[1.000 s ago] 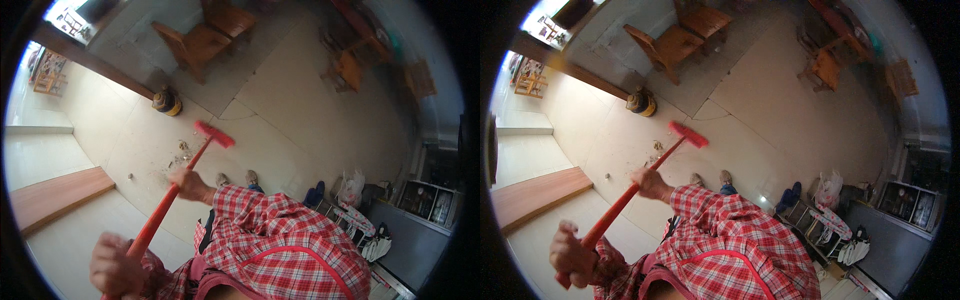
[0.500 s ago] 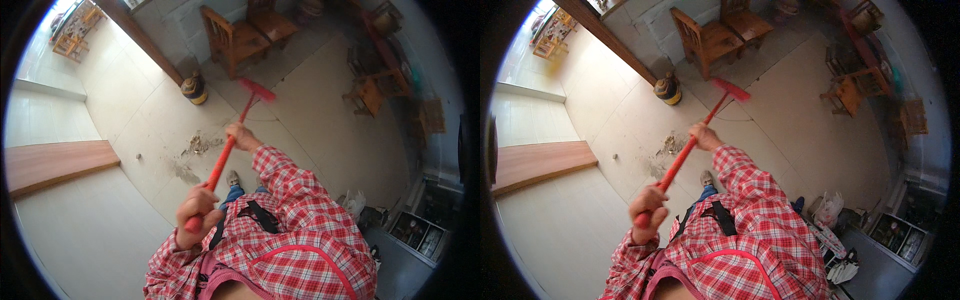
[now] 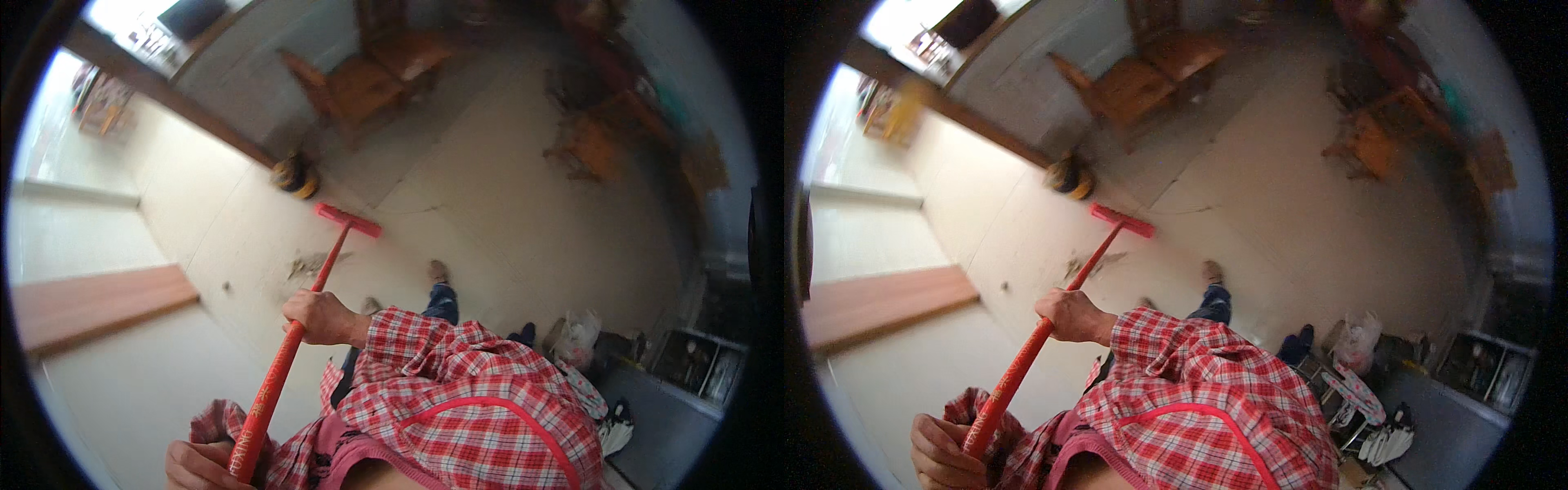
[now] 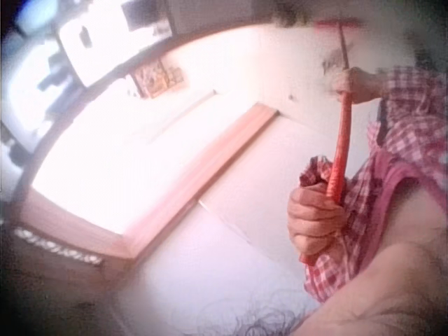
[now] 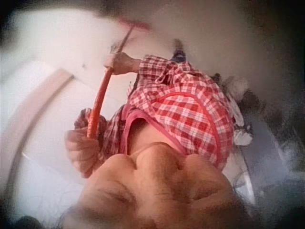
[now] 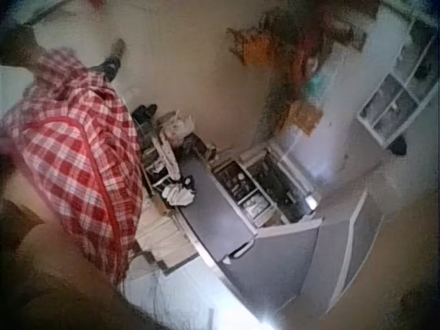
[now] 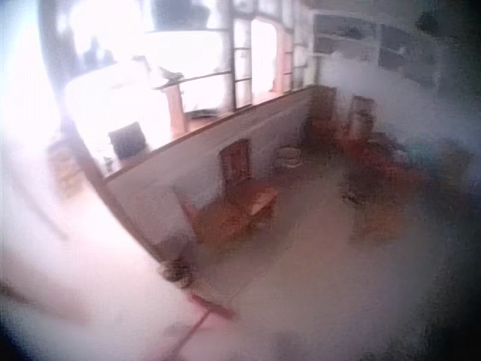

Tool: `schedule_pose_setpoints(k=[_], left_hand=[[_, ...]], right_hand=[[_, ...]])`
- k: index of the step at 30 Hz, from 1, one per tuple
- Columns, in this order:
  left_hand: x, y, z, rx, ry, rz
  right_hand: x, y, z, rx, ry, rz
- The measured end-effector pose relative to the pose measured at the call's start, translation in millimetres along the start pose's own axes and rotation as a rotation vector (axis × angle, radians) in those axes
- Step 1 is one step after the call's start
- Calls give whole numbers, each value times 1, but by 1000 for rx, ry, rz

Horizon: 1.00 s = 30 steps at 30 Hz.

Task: The person sweeps the tiled floor with a red broom, moving debris toward a central area. They briefly lift a blue mat to sweep underneath it and reposition a wooden chair to access the space beneath before continuing to sweep.

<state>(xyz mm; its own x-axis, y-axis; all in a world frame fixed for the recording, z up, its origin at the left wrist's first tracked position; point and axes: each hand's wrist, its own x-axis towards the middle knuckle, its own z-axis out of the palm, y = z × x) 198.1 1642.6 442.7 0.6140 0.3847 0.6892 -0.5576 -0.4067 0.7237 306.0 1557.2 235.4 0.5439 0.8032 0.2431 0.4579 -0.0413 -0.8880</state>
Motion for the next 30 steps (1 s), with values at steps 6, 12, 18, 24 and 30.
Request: schedule_pose_setpoints(k=[6, 12, 18, 24, 30], left_hand=[[-3, -64, 172, -403, -251, -175], [-39, -153, 399, -588, -1108, -187], [-116, -206, 570, -554, -1182, -331], [-90, -191, 538, -439, -1054, -428], [-6, -144, 408, -143, -951, -414]], right_hand=[[-128, 106, -208, -485, 352, 261], [-282, 205, -401, -861, 510, 636], [-414, 333, -481, -963, 598, 1222], [-381, 380, -483, -775, 491, 674], [-226, 296, -396, -409, 261, 439]])
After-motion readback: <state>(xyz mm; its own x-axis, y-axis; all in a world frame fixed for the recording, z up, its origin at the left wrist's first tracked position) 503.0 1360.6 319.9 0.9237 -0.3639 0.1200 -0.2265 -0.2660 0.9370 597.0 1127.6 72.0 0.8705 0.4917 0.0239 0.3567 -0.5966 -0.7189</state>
